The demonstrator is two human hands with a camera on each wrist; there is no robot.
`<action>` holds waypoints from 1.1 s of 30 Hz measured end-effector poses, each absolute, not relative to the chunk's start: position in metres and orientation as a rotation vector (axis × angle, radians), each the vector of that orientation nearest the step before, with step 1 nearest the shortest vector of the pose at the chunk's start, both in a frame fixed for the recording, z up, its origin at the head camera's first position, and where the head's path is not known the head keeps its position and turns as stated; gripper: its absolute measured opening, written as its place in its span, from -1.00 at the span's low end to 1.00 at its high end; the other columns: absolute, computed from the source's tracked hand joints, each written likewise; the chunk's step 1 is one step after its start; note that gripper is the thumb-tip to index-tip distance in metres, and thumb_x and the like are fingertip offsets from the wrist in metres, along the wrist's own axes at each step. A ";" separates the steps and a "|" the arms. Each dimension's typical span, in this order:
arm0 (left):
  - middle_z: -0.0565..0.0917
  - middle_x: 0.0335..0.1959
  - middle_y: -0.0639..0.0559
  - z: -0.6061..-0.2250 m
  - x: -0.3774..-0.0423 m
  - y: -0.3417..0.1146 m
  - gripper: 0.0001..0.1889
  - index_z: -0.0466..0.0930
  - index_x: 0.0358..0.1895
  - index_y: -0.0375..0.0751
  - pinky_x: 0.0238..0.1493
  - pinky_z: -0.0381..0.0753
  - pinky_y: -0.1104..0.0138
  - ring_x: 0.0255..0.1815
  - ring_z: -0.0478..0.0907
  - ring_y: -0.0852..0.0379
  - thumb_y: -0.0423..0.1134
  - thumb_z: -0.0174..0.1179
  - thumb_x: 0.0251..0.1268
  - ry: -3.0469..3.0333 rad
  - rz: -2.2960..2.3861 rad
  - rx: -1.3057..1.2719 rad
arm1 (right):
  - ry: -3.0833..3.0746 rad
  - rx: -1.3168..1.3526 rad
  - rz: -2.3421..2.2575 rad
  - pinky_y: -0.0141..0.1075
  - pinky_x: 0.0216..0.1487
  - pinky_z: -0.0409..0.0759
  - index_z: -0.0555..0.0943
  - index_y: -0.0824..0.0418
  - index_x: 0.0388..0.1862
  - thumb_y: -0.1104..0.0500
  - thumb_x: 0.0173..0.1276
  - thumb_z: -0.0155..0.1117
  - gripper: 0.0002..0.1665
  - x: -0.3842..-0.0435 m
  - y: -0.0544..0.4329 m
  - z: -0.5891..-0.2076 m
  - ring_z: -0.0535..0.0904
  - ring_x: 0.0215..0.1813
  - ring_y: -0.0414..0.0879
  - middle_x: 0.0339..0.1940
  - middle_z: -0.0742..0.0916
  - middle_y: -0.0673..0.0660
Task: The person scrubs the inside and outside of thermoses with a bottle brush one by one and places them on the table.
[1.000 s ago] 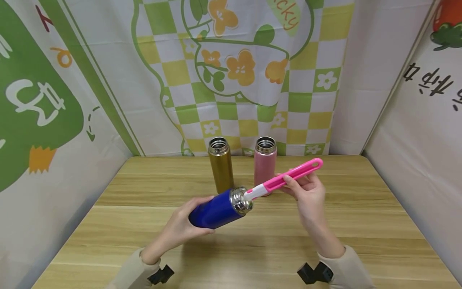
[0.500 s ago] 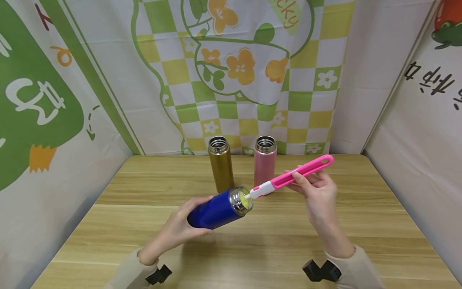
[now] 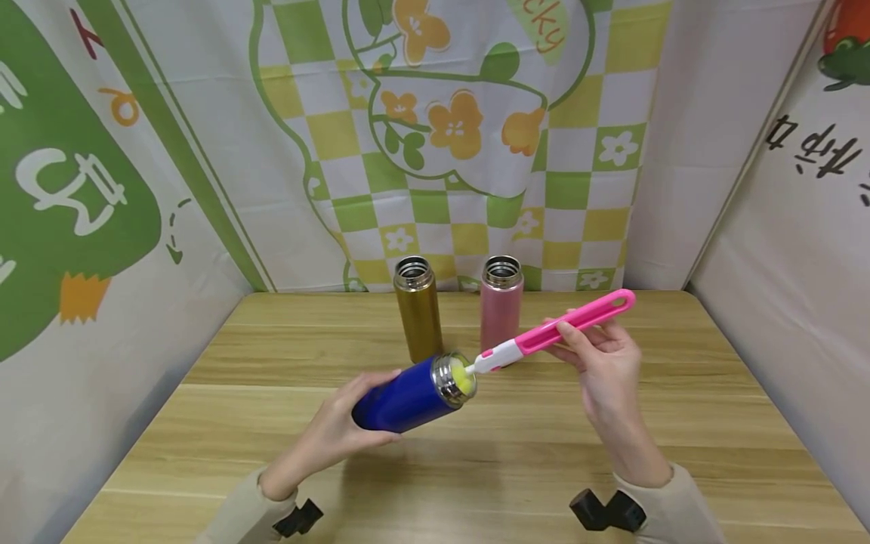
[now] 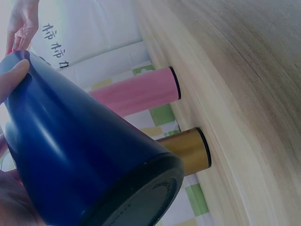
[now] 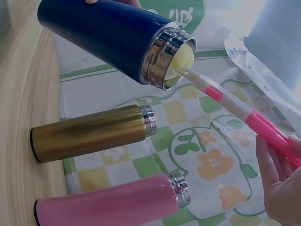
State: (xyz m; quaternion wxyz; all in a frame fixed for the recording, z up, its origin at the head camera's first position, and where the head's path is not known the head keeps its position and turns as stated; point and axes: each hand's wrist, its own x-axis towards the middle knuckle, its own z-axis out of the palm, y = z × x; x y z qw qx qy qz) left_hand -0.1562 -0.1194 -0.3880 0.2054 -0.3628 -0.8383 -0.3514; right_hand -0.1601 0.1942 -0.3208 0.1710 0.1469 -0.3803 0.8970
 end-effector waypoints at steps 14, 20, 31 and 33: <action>0.57 -0.07 0.01 -0.389 -0.155 -0.121 -0.19 0.46 0.03 -0.18 -0.08 0.48 0.17 -0.06 0.50 0.07 -0.17 0.53 -0.57 -2.310 -0.982 -0.963 | -1.187 0.563 2.538 -0.09 -0.18 0.53 0.42 0.44 -0.11 0.49 0.18 0.07 -0.74 -0.193 0.204 -0.379 0.60 -0.16 0.14 -0.26 0.66 0.30; 0.56 -0.05 -0.02 -0.381 -0.155 -0.110 -0.19 0.42 0.09 -0.13 -0.11 0.50 0.19 -0.05 0.50 0.07 -0.13 0.51 -0.47 -2.310 -1.027 -1.006 | -1.411 0.634 2.467 0.02 -0.15 0.49 0.34 0.52 -0.02 0.57 0.15 0.03 -0.63 -0.221 0.192 -0.437 0.51 -0.10 0.31 -0.15 0.57 0.47; 0.57 -0.10 0.00 -0.379 -0.155 -0.107 -0.20 0.43 0.07 -0.12 -0.12 0.50 0.19 -0.07 0.50 0.08 -0.12 0.51 -0.49 -2.342 -0.991 -0.949 | -1.496 0.620 2.375 0.06 -0.16 0.47 0.33 0.50 0.00 0.55 0.14 0.07 -0.60 -0.237 0.187 -0.470 0.50 -0.11 0.35 -0.14 0.56 0.51; 0.57 -0.10 0.00 -0.380 -0.156 -0.108 -0.20 0.42 0.07 -0.12 -0.12 0.50 0.18 -0.07 0.50 0.07 -0.12 0.51 -0.49 -2.336 -0.984 -0.945 | -1.432 0.621 2.393 0.09 -0.17 0.46 0.32 0.48 0.05 0.53 0.15 0.07 -0.56 -0.245 0.196 -0.478 0.48 -0.11 0.39 -0.12 0.55 0.50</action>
